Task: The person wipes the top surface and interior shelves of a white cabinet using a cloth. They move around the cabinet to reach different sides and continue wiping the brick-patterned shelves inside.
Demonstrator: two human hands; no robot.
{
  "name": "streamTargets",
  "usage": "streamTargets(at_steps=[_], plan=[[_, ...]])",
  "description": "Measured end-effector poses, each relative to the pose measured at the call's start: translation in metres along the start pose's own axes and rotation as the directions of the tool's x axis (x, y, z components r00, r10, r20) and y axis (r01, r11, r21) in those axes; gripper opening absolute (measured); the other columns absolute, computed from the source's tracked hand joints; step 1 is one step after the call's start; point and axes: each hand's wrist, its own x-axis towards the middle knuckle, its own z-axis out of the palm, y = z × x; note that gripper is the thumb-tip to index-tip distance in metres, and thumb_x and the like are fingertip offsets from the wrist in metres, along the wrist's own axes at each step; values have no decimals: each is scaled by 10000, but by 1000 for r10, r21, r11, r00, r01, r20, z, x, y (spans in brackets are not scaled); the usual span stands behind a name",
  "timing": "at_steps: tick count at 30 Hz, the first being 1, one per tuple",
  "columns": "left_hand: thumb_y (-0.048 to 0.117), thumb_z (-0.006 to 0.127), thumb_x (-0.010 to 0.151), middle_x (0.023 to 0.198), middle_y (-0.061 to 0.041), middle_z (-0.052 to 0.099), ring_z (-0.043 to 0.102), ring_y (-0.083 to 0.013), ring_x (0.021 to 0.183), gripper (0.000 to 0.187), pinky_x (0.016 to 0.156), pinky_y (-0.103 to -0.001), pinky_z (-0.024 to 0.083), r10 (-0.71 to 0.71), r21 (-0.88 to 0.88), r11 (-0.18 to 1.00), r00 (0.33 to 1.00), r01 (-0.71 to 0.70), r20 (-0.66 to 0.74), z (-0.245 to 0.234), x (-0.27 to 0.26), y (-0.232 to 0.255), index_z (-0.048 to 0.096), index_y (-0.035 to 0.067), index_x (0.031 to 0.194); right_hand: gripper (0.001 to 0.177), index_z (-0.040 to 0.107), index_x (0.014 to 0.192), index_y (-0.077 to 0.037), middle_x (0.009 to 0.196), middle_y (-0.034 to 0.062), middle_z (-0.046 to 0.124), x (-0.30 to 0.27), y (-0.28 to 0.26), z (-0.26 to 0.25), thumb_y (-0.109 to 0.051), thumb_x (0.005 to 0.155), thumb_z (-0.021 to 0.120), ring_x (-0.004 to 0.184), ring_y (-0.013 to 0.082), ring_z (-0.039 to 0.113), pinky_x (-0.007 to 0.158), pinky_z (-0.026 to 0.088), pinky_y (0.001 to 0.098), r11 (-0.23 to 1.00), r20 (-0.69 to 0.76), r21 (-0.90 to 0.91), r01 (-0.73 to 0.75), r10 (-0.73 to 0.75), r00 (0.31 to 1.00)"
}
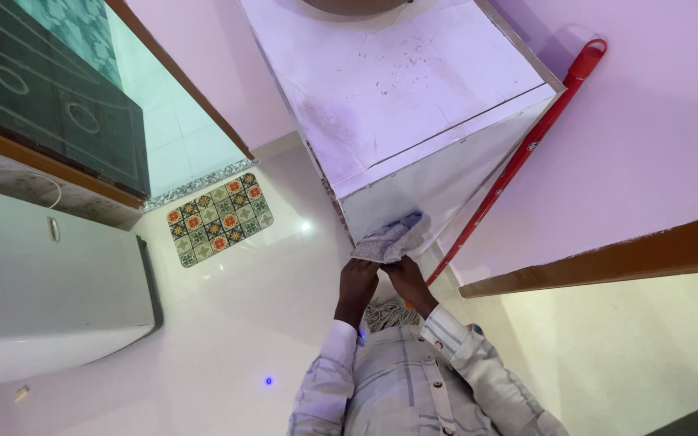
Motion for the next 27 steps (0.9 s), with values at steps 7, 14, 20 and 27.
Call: streamTargets(at_steps=[7,14,20,27], plan=[[37,766,770,903,-106,703,684,-330,895,113,786,-444,568,-2,-111,994,989,-14,-147,-41,13,20,693,73,848,364,579,1277,19,1096,191,750,-44,-124,-4,-89,933,623,875,338,743,722,547,408,984,-144,-135,117,-137,980],[-9,744,785,1001,-129,727,701,-349,941,198,795,-444,597,18,-141,987,938,-71,-346,-84,45,55,725,42,976,506,403,1483,62,1280,266,661,-70,-187,2,-33,1002,531,1184,370,667,969,516,419,846,-185,-122,518,-532,826],[73,779,826,1095,-110,740,721,-345,1009,246,852,-468,594,-14,-141,989,918,-46,-395,-117,72,73,729,93,1067,620,253,1526,108,1382,287,530,-70,-214,-6,-146,1023,510,1221,392,574,1041,455,443,761,-165,-103,641,-649,743],[115,726,833,1175,-150,728,694,-384,1096,321,906,-490,561,-69,-138,990,956,30,-286,-80,68,59,721,78,1152,489,383,1463,90,1423,335,493,-49,-177,-5,-70,1007,455,1296,512,521,1123,412,512,640,-109,-280,716,-762,638]])
